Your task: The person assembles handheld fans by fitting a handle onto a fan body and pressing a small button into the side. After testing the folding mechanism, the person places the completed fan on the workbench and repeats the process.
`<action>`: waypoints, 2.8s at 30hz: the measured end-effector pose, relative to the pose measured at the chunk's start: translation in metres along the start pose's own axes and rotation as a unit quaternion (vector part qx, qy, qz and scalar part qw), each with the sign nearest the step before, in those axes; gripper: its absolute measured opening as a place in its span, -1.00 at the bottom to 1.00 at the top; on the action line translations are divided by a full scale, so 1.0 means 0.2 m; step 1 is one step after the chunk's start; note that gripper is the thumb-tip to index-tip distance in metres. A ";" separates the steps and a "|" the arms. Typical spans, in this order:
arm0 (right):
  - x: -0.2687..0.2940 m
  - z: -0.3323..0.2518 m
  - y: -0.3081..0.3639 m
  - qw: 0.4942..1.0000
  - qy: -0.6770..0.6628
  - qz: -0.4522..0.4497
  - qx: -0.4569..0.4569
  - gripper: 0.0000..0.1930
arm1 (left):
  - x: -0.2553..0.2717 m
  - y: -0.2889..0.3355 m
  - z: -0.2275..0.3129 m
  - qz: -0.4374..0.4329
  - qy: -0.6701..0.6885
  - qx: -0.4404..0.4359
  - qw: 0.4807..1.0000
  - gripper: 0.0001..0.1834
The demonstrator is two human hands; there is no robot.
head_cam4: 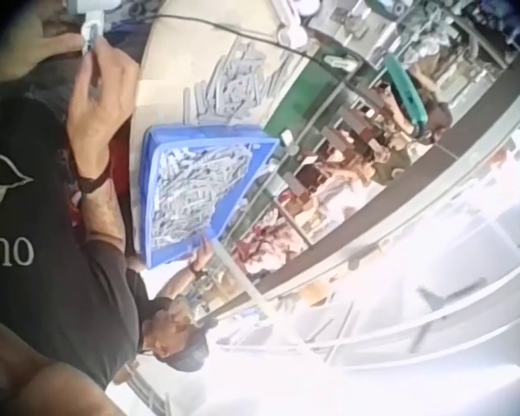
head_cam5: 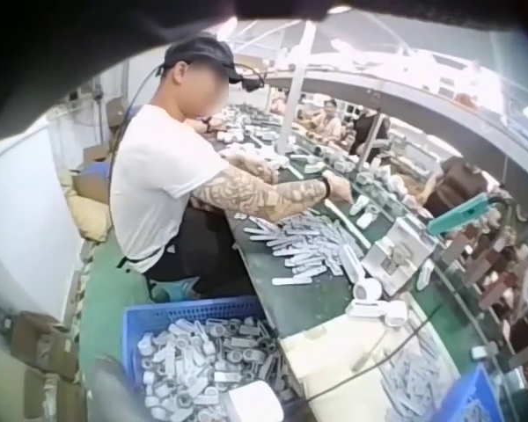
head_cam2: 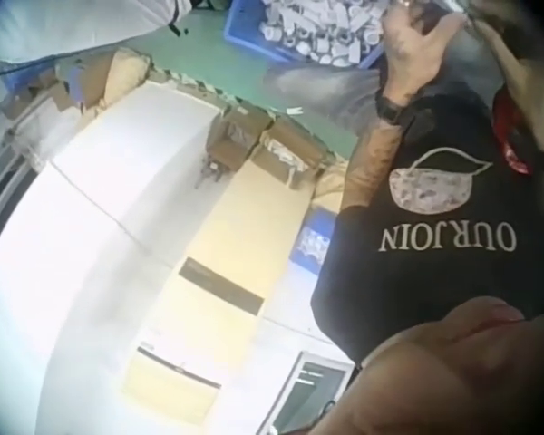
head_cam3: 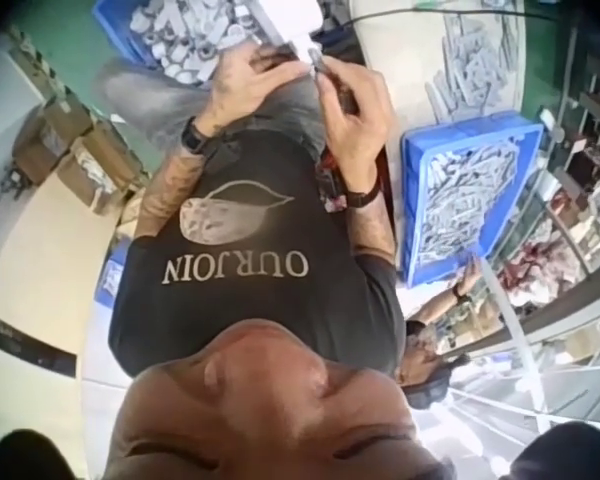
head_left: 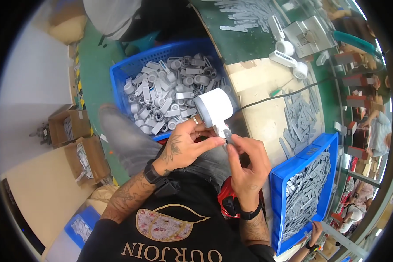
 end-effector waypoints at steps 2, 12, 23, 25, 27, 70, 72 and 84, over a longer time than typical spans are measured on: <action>0.00 0.00 0.00 1.000 0.011 -0.006 0.008 -0.70 | 0.00 0.00 0.00 -0.002 -0.014 -0.001 1.000 -0.46; -0.01 0.04 0.04 0.995 0.074 -0.031 0.054 -0.62 | -0.01 0.01 0.00 0.001 0.001 0.011 1.000 -0.44; 0.06 0.05 -0.02 0.997 0.047 -0.048 0.042 -0.63 | -0.03 -0.04 0.08 0.017 -0.082 -0.044 0.996 -0.56; 0.08 0.01 -0.06 0.990 -0.126 -0.045 -0.053 -0.53 | -0.04 0.01 0.08 -0.003 -0.090 -0.031 0.995 -0.50; 0.09 0.01 -0.07 0.962 -0.248 -0.028 -0.108 -0.49 | -0.06 0.05 0.11 -0.038 -0.186 -0.076 0.979 -0.46; 1.79 0.96 -1.20 0.902 0.348 -0.013 -0.257 -0.59 | -0.04 -0.13 0.01 0.036 -0.222 0.013 0.974 -0.74; 1.88 1.27 -1.35 0.846 0.449 -0.015 -0.288 -0.58 | -0.01 -0.10 0.00 0.035 -0.246 0.025 0.968 -0.72; 1.14 0.93 -1.49 0.946 0.315 -0.054 -0.055 -0.42 | 0.08 -0.08 -0.07 0.127 -0.266 0.092 0.951 -0.69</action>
Point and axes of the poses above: each hand's wrist, its own y-axis away from the middle knuckle, its own x-axis out of the back of the hand, z = x × y, the point moved 1 cm from there along -y, towards the middle knuckle, and after that the axes turned 6 degrees about -y, right-handed, at the moved point
